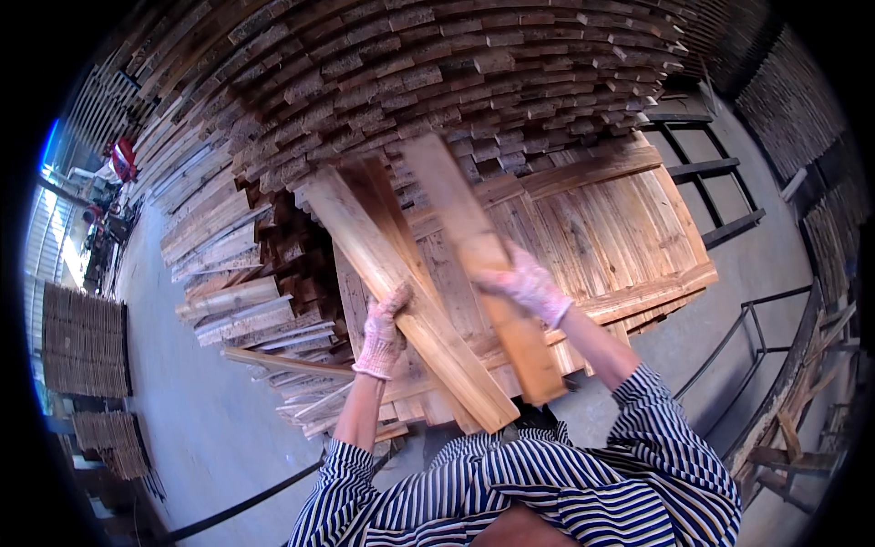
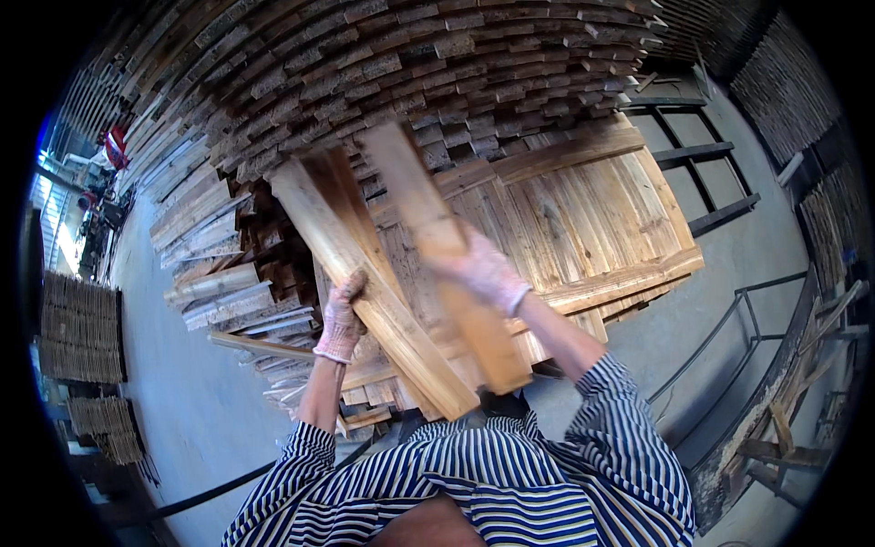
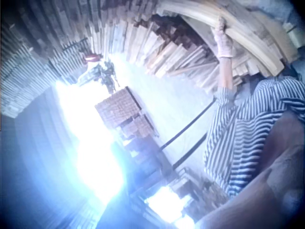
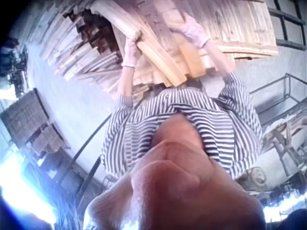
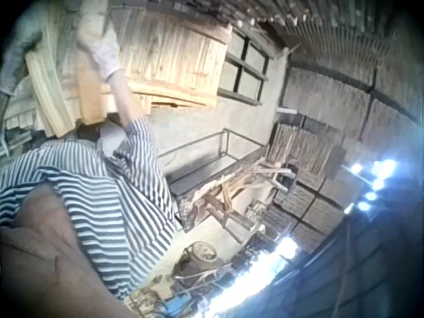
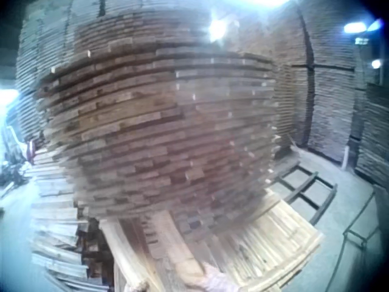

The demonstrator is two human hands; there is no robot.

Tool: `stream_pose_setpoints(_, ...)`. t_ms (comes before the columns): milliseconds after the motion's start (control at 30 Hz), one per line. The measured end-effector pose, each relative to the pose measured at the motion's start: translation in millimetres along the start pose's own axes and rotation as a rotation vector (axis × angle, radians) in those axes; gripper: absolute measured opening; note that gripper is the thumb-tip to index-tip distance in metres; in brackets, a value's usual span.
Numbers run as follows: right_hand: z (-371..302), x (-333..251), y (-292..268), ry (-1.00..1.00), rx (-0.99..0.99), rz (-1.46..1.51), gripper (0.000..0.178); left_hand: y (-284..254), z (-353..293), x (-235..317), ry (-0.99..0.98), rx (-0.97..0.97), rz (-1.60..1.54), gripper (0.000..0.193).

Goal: The person repeatedly picks up small bundles of wooden planks from a large pile and places them onto a metal rack. The task involves continuous lifting and stacking of the wood pieces in a repetitive cycle.

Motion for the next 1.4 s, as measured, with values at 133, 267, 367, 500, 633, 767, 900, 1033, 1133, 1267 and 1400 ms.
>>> stream_pose_setpoints(133,29.3,110.3,-127.6,0.13,0.255,-0.505,0.1,9.9,45.1,-46.2,-0.106,-0.047,0.055,0.054)
stream_pose_setpoints(267,42.8,95.0,-156.9,0.087,0.279,-1.01,0.087,40.1,41.5,-16.7,0.13,0.35,0.898,0.091)
stream_pose_setpoints(367,27.6,35.1,-89.5,-0.183,0.393,-1.081,0.08,56.4,25.7,-23.8,0.283,0.409,1.084,0.117)
stream_pose_setpoints(500,21.0,47.6,47.5,-0.208,0.161,-0.6,0.083,17.4,31.0,-17.8,0.335,0.47,1.159,0.105)
stream_pose_setpoints(633,19.6,49.8,117.2,0.075,-0.045,-0.684,0.097,-20.5,20.4,10.5,0.506,0.448,1.07,0.097)
stream_pose_setpoints(767,15.1,41.2,159.6,0.156,-0.017,-0.942,0.109,-102.9,45.0,5.7,0.427,0.494,1.106,0.095)
stream_pose_setpoints(900,16.3,52.6,122.1,0.067,0.034,-0.903,0.094,-155.9,70.2,-25.0,0.363,0.425,0.929,0.087)
stream_pose_setpoints(1033,21.2,84.2,45.3,-0.031,0.193,-0.946,0.082,-147.4,80.6,-32.3,0.545,0.338,0.765,0.079)
stream_pose_setpoints(1133,15.8,89.7,90.8,0.01,0.137,-0.954,0.083,-152.8,86.0,-42.0,0.375,0.385,0.849,0.076)
stream_pose_setpoints(1267,4.2,85.8,208.5,-0.047,-0.019,-0.9,0.078,-168.6,79.3,-40.7,0.557,0.258,0.594,0.076)
stream_pose_setpoints(1400,15.1,63.6,259.3,0.133,-0.13,-0.788,0.077,-214.4,89.7,-4.4,0.356,0.321,0.523,0.08)
Point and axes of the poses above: each hand's wrist, its own z-axis towards the middle knuckle, its own y-axis out of the palm, x = y × z, the point moved 7 cm from there along z, towards the middle knuckle, and after that the axes turned 7 degrees about x, right-handed, at the moved point
